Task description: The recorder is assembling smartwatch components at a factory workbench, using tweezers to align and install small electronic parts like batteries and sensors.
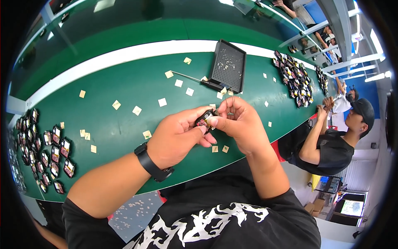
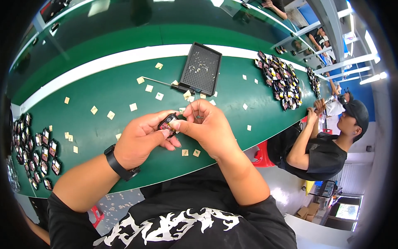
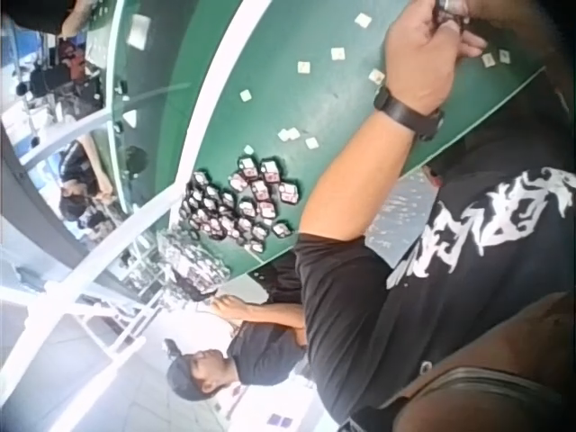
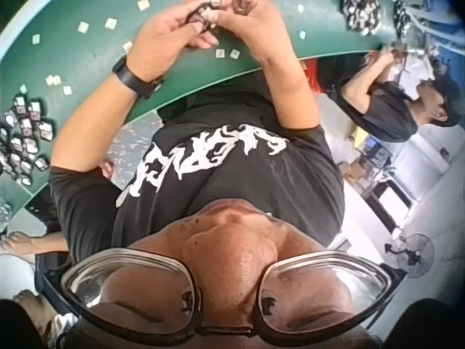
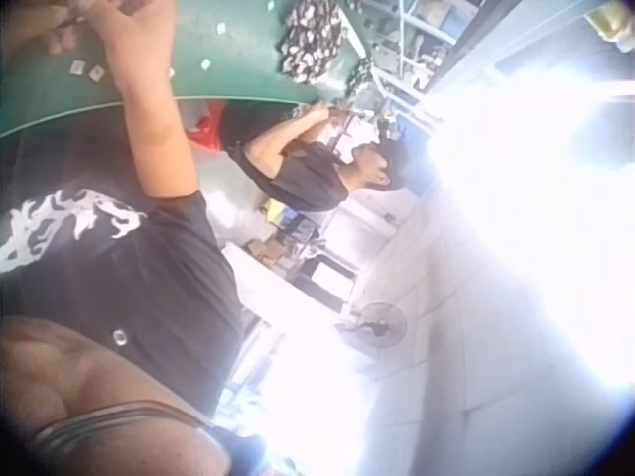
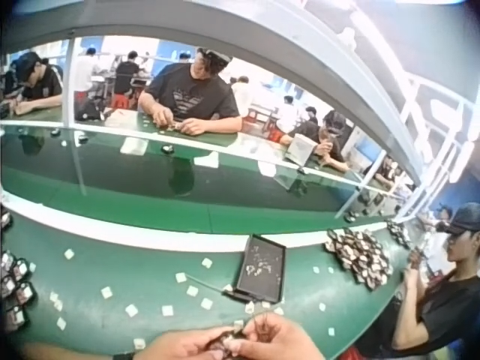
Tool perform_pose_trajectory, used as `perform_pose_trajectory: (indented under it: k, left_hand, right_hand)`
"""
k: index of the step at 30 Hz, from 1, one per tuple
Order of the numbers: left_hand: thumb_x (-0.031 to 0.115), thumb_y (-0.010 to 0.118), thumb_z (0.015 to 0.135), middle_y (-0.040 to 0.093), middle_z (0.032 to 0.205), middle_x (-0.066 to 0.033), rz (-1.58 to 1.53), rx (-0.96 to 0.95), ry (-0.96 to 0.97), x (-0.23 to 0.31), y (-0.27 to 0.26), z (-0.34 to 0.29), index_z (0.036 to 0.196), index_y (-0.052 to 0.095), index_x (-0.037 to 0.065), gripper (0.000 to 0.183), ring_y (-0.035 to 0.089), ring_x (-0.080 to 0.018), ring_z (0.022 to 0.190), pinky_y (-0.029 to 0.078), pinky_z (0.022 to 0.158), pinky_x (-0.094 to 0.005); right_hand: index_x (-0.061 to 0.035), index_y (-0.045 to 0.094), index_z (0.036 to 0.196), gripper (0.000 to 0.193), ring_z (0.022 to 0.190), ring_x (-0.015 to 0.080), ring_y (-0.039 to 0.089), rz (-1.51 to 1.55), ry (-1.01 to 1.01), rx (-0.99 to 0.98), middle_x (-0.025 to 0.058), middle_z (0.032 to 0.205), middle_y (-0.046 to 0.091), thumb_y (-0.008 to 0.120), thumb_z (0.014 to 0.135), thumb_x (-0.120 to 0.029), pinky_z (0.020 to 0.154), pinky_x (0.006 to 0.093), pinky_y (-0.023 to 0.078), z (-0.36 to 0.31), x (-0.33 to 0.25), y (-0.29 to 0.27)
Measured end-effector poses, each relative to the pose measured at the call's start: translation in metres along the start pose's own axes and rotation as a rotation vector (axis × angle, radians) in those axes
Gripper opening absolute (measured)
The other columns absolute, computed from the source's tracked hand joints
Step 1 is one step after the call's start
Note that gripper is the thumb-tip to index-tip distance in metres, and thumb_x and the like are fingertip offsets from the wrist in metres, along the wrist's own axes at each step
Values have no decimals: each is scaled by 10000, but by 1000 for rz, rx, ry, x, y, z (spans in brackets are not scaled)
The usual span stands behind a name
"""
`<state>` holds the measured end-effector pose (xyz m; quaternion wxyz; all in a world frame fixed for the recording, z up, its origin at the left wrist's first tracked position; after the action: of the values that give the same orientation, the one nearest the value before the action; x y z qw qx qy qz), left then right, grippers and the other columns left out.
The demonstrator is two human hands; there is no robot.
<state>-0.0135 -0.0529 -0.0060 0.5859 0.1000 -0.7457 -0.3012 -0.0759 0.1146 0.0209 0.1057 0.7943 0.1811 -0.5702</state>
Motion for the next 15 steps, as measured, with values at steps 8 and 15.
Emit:
perform_pose_trajectory:
  k: [8,15]
  left_hand:
    - [37,518,1001,647,1239,-245,-19,82,-5,-3,-3,-5,1467,422,-58,485,674,-153,828,561,656,-242]
    - [-59,432,894,605,1314,-257,12,-24,48,-4,2,-7,1513,380,-38,622,673,-177,909,549,725,-274]
  right_hand:
    - [6,688,942,192,703,39,526,-496,-320,401,-28,804,623,698,965,-184,617,215,430,-12,-14,-106]
    - [-126,641,1217,305,1027,315,667,-1608,-373,844,89,1218,619,676,928,-215,799,419,557,-27,19,-250]
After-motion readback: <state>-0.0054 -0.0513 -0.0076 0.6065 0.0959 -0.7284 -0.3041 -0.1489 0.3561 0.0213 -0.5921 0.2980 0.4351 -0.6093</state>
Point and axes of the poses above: each hand's wrist, its own z-axis towards the middle knuckle, its own y-axis out of the palm, x = y × z, the point moved 3 cm from there along z, towards the middle knuckle
